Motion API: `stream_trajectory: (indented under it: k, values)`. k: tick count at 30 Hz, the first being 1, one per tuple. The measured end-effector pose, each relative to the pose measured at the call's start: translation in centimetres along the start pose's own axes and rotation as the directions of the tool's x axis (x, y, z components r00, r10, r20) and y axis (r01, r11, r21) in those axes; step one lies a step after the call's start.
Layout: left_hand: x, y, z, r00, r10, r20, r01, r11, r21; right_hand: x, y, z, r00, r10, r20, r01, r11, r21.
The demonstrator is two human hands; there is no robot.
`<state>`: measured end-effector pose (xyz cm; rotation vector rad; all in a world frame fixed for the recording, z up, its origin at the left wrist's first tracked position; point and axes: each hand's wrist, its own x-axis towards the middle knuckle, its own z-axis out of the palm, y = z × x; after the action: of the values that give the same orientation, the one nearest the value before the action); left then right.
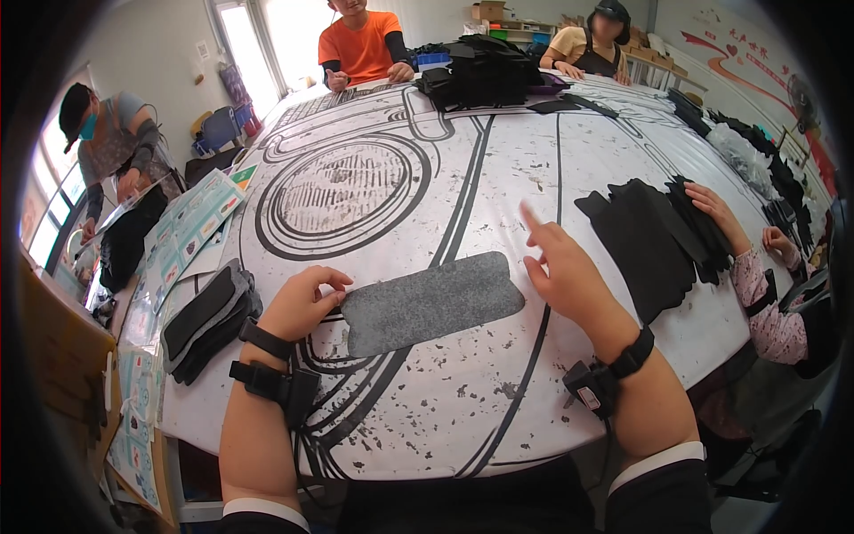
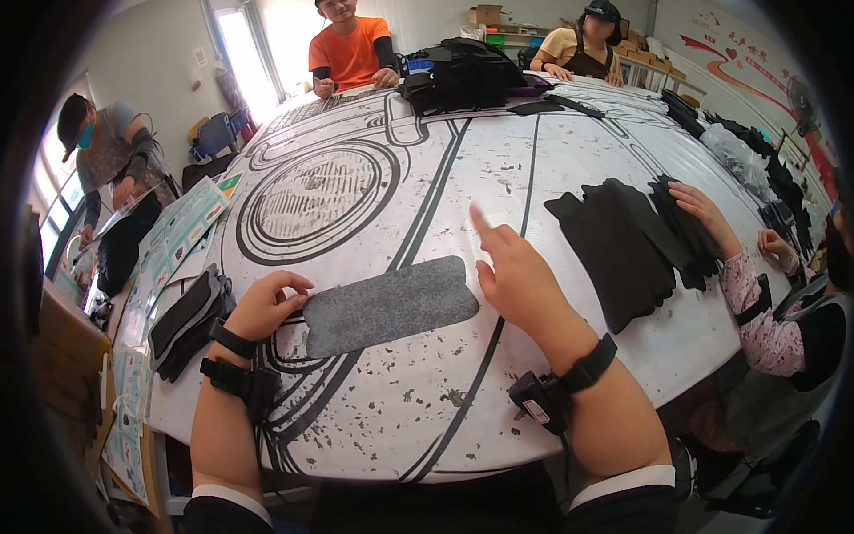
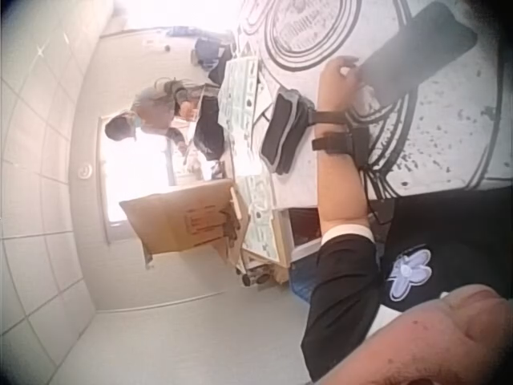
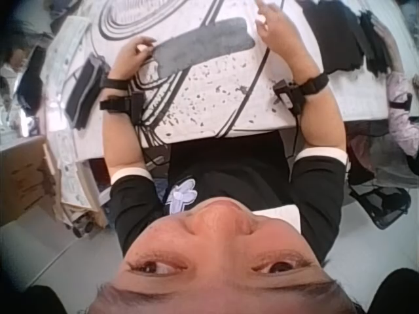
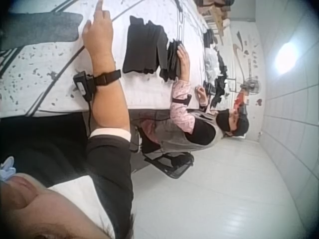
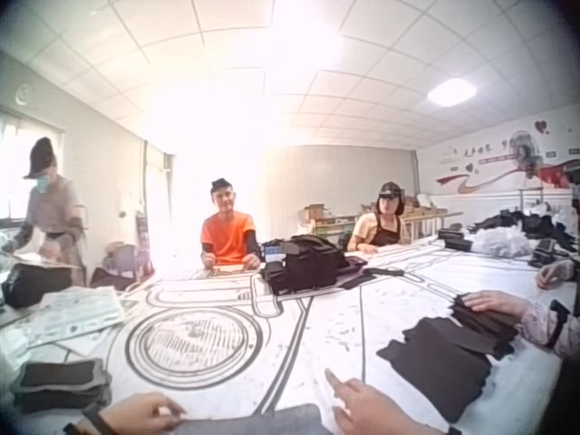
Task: Manually aligning and assembling textile shoe components on a work surface.
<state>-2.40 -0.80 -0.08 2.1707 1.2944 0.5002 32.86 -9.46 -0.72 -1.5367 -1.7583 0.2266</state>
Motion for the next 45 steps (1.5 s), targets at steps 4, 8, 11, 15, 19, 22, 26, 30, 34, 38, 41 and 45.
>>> stream_trajectory:
  k: [4,8,11,15,19,22,26,30,34,38,41,45]
  values:
    - [0.0,0.4,0.0,1.0,0.006,0.018,-0.005,1.0,-0.018,-0.3,2.9,1.5,0.967,-0.24,0.091,0.252,0.955,-0.159]
    - [0.0,0.3,-0.1,0.999,0.016,0.034,-0.015,1.0,-0.026,-0.2,2.6,1.4,0.971,-0.169,0.167,0.192,0.973,-0.13]
    - [-0.1,0.4,-0.2,0.999,0.029,0.046,-0.028,0.999,-0.022,-0.1,1.6,0.5,0.974,-0.096,0.205,0.126,0.982,-0.14]
    - [-0.1,0.5,-0.3,0.994,0.009,0.106,-0.003,0.998,-0.056,0.0,1.0,0.1,0.975,-0.018,0.221,0.052,0.987,-0.15]
    - [-0.1,0.5,-0.3,0.991,-0.018,0.132,0.032,0.994,-0.109,0.0,0.8,-0.2,0.983,0.043,0.176,-0.015,0.987,-0.157]
    - [-0.1,0.2,-0.2,0.994,0.006,0.113,0.006,0.995,-0.103,0.1,0.6,-0.4,0.975,0.1,0.198,-0.065,0.982,-0.179]
    - [0.0,-0.1,-0.2,0.991,0.091,0.098,-0.09,0.996,-0.014,0.1,0.5,-0.6,0.949,0.275,0.155,-0.227,0.935,-0.273]
    - [-0.1,-0.1,-0.2,0.99,0.099,0.105,-0.099,0.995,-0.005,0.2,1.1,-1.2,0.94,0.32,0.116,-0.275,0.915,-0.296]
    - [-0.1,0.4,-0.4,0.99,0.055,0.128,-0.051,0.998,-0.04,0.5,1.5,-3.1,0.98,0.161,-0.12,-0.198,0.878,-0.436]
    - [0.0,0.0,-0.2,0.993,0.033,0.114,-0.025,0.997,-0.074,-0.1,4.3,-5.0,0.967,0.042,-0.253,-0.212,0.685,-0.697]
    - [-0.2,-0.3,-0.3,0.993,0.037,0.115,-0.026,0.995,-0.096,0.3,5.0,-5.3,0.957,0.246,-0.151,-0.272,0.59,-0.76]
    - [-0.2,-0.5,-0.2,0.997,0.036,0.062,-0.029,0.994,-0.105,0.5,4.4,-5.5,0.922,0.374,-0.099,-0.299,0.526,-0.796]
